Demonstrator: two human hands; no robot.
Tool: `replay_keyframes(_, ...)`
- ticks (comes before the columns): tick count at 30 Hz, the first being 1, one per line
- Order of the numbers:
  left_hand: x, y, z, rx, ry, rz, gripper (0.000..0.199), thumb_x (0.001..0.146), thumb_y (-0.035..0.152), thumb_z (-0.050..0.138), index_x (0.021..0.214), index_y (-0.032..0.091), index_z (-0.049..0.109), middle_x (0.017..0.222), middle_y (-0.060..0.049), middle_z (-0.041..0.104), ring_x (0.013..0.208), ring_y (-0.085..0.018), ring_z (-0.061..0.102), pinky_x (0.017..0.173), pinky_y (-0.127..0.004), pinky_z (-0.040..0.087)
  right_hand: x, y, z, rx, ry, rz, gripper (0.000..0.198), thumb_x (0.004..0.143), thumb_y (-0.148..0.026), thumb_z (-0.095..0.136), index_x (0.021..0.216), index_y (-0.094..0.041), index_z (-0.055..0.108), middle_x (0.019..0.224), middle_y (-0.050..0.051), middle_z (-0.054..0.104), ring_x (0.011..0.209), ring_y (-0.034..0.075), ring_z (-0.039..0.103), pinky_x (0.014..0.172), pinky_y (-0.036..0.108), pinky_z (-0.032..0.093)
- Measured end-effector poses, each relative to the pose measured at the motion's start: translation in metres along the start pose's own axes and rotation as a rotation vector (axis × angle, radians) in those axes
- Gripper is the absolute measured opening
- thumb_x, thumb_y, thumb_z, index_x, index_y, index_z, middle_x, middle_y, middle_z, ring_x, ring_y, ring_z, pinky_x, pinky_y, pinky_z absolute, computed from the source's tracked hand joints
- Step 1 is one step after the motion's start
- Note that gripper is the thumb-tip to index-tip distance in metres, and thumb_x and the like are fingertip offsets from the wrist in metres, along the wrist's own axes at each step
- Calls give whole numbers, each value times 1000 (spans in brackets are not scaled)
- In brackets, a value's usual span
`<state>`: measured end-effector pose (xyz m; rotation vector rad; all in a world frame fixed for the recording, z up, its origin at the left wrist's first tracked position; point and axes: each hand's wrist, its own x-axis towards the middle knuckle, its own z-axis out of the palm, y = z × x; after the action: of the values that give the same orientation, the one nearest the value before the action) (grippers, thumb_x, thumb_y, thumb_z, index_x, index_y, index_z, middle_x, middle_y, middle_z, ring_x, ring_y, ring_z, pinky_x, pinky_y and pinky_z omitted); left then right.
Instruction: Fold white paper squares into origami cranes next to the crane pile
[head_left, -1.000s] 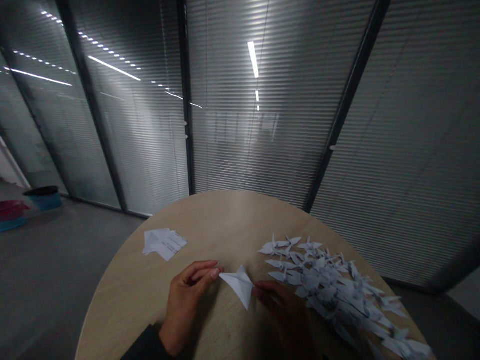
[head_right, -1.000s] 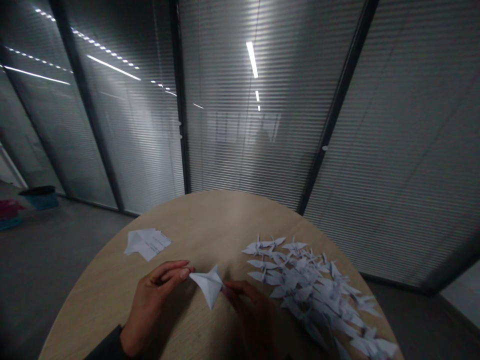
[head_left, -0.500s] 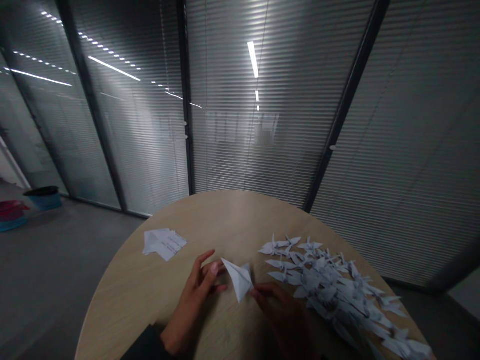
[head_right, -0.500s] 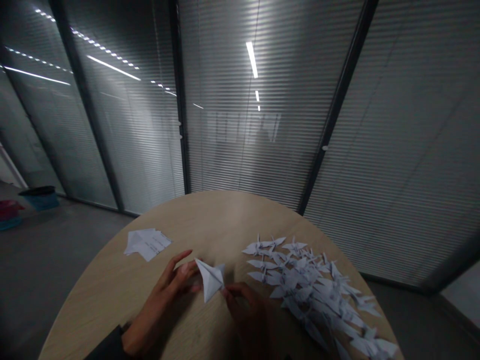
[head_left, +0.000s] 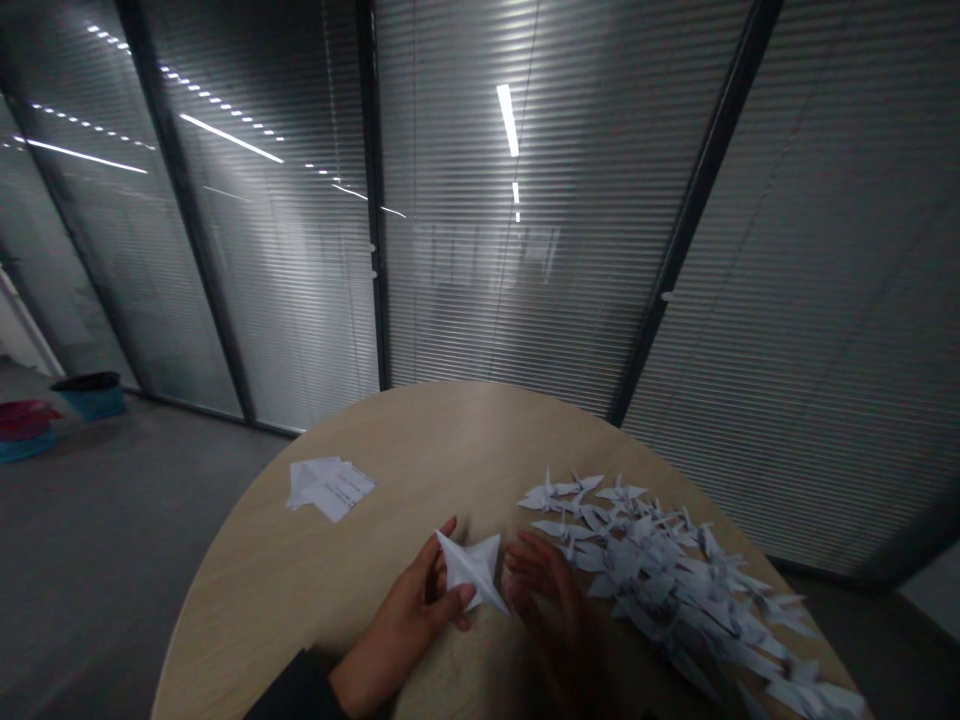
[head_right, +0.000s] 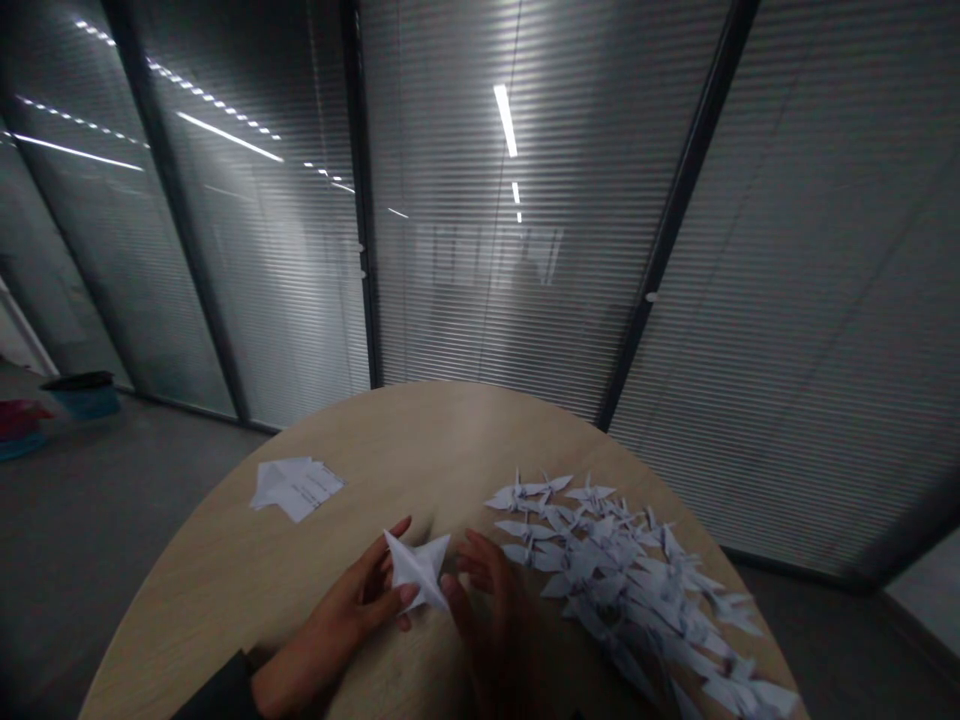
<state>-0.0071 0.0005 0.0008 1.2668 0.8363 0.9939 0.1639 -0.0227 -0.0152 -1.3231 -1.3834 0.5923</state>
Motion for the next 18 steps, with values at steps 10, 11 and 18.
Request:
replay_keyframes(10,-16,-2,-3,389,-10,197,57,84,30,53,138,24,35,148,-4,31,136,-23,26,113,-43,16,2,-17,-9,26,-171,-42,26,76,-39,61,94,-22,69,90,5,68,81,21,64,74,31,52)
replay_keyframes(11,-17,-1,-3,404,-12,206,57,84,30,53,138,25,35,148,-3,31,136,-23,27,112,-43,18,2,-18,-10,27,-175,-46,23,76,-37,61,91,-22,70,90,5,68,82,21,64,75,31,52)
replay_keyframes(18,-16,4,-2,470,54,220,55,84,29,54,137,26,37,146,-4,35,133,-23,34,110,-43,24,5,-18,-9,61,-104,13,17,69,-34,67,79,-22,71,85,5,70,80,23,65,72,29,53)
